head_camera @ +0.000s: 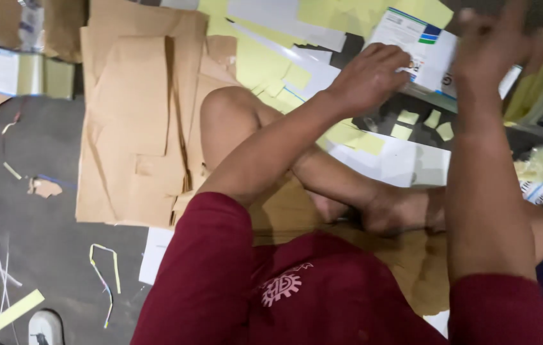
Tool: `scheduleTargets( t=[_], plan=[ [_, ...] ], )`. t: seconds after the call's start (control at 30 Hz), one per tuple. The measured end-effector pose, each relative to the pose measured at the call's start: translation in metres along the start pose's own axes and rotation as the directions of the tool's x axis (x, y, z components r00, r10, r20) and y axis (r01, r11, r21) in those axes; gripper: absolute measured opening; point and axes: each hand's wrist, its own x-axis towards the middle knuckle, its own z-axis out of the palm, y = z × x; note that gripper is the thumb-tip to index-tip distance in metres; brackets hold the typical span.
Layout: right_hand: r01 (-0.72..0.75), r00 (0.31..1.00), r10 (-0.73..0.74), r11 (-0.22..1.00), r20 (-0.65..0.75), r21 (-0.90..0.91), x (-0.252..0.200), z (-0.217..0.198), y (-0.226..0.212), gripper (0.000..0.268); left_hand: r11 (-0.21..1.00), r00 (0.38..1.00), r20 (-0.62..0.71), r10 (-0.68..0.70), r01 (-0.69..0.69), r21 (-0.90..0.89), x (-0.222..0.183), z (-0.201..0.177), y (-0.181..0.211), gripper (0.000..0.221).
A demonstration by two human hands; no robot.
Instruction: The person picks up flat cardboard pharmaceutical boxes, folds them into shape, and organizes them by hand while sitting on the floor among scattered yellow paper slips and other boxes.
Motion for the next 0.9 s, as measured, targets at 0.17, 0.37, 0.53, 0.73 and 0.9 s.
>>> scheduleTargets(
  t=[0.17, 0.37, 0.53, 0.73, 0.9],
  plan=[
    [0.048, 0.996, -0.035, 0.988, -0.087, 0.148, -0.074, -0.059, 0.011, 0.061, 0.791, 0.864, -0.046, -0.501, 0.479, 0.380, -0.088, 0.032, -0.142, 0.013],
    [-0.196, 0.980, 0.195, 0.869, 0.051, 0.454, -0.128, -0.071, -0.023, 0.043, 0.462, 0.408, 0.222, -0.886, 0.724, 0.512, -0.095, -0.066, -0.122, 0.058],
    [-0.093, 0.995, 0.096, 0.970, -0.002, 0.223, -0.104, -0.100, -0.075, 0.024, 0.409, 0.242, 0.351, -0.905, 0.726, 0.553, -0.087, -0.059, -0.101, 0.062],
    [-0.053, 0.996, 0.064, 0.984, -0.062, 0.171, -0.111, -0.092, -0.062, 0.024, 0.443, 0.340, 0.285, -0.896, 0.701, 0.558, -0.110, -0.036, -0.126, 0.028],
    [-0.133, 0.990, 0.140, 0.963, -0.012, 0.233, -0.116, -0.089, -0.055, 0.027, 0.466, 0.486, 0.109, -0.867, 0.715, 0.520, -0.130, -0.050, -0.139, 0.023]
  ],
)
